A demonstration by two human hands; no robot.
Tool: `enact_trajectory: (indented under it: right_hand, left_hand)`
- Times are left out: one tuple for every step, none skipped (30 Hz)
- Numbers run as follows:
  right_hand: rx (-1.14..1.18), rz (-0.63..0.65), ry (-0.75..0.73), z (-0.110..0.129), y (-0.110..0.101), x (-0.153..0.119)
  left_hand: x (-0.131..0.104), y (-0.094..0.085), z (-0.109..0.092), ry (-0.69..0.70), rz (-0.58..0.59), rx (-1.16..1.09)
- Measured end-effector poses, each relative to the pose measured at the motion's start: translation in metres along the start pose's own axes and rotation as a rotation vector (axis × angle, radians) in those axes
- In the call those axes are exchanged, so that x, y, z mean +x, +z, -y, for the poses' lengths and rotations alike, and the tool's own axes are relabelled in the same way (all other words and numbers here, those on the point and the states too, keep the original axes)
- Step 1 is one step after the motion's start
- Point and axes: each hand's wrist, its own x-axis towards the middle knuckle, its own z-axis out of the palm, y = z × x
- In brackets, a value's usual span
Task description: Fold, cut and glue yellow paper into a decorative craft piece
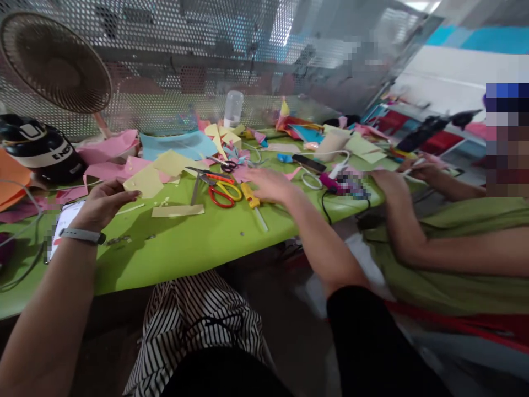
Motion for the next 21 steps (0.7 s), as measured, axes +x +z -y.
enact_trajectory:
  right_hand:
    - [-0.075,0.128,0.048,-0.01,0.005,-0.008]
    - [-0.124,0.224,0.087,-0.017,0.012,-0.014]
    - [-0.151,0.278,0.101,-0.022,0.019,-0.018]
    - [-0.166,0.279,0.108,-0.024,0.026,-0.022]
    - [-0.174,0.264,0.108,-0.025,0.032,-0.024]
    - [-0.185,0.251,0.112,-0.025,0.037,-0.027]
    - [-0.199,0.245,0.119,-0.025,0.04,-0.029]
    - [-0.21,0.25,0.103,-0.024,0.042,-0.032]
    - [-0.217,0.247,0.091,-0.025,0.044,-0.034]
    - [-0.223,0.222,0.095,-0.026,0.045,-0.037]
    - [-0.229,0.173,0.112,-0.028,0.046,-0.039]
    - [-0.224,0.114,0.126,-0.031,0.046,-0.041]
    - [-0.209,0.034,0.158,-0.033,0.046,-0.043]
    - [-0.18,-0.056,0.189,-0.034,0.046,-0.044]
    - [-0.127,-0.142,0.208,-0.034,0.046,-0.043]
    - [-0.053,-0.22,0.232,-0.032,0.046,-0.041]
    - [0.045,-0.283,0.255,-0.028,0.046,-0.038]
    - [0.166,-0.327,0.276,-0.02,0.045,-0.034]
    - [0.308,-0.354,0.294,-0.01,0.045,-0.028]
    - [0.476,-0.356,0.29,0.003,0.046,-0.022]
    - [0.638,-0.345,0.262,0.018,0.046,-0.015]
  left_hand:
    - [0.0,0.0,0.0,0.007,0.012,-0.002]
    - [-0.001,0.001,0.0,0.012,0.023,-0.007]
    - [-0.001,0.001,0.0,0.015,0.033,-0.011]
    - [-0.001,0.001,0.0,0.017,0.039,-0.015]
    - [-0.001,0.0,0.001,0.018,0.042,-0.02]
    - [-0.002,0.0,0.002,0.021,0.042,-0.027]
    - [-0.002,0.0,0.003,0.023,0.044,-0.037]
    - [-0.002,-0.001,0.005,0.025,0.05,-0.049]
    - [-0.002,-0.002,0.007,0.033,0.05,-0.061]
    - [-0.002,-0.002,0.009,0.026,0.063,-0.07]
    - [-0.003,-0.003,0.011,0.012,0.081,-0.07]
    - [-0.003,-0.003,0.013,0.007,0.087,-0.067]
    - [-0.003,-0.004,0.014,0.003,0.098,-0.066]
    - [-0.004,-0.004,0.016,0.002,0.105,-0.069]
    - [-0.004,-0.004,0.017,-0.001,0.115,-0.074]
    - [-0.005,-0.003,0.017,-0.006,0.128,-0.081]
    - [-0.005,-0.003,0.018,-0.011,0.14,-0.086]
    - [-0.006,-0.002,0.018,-0.018,0.149,-0.09]
    - [-0.006,-0.002,0.018,-0.024,0.155,-0.091]
    - [-0.007,-0.002,0.018,-0.029,0.157,-0.089]
    - [-0.007,-0.002,0.018,-0.035,0.159,-0.086]
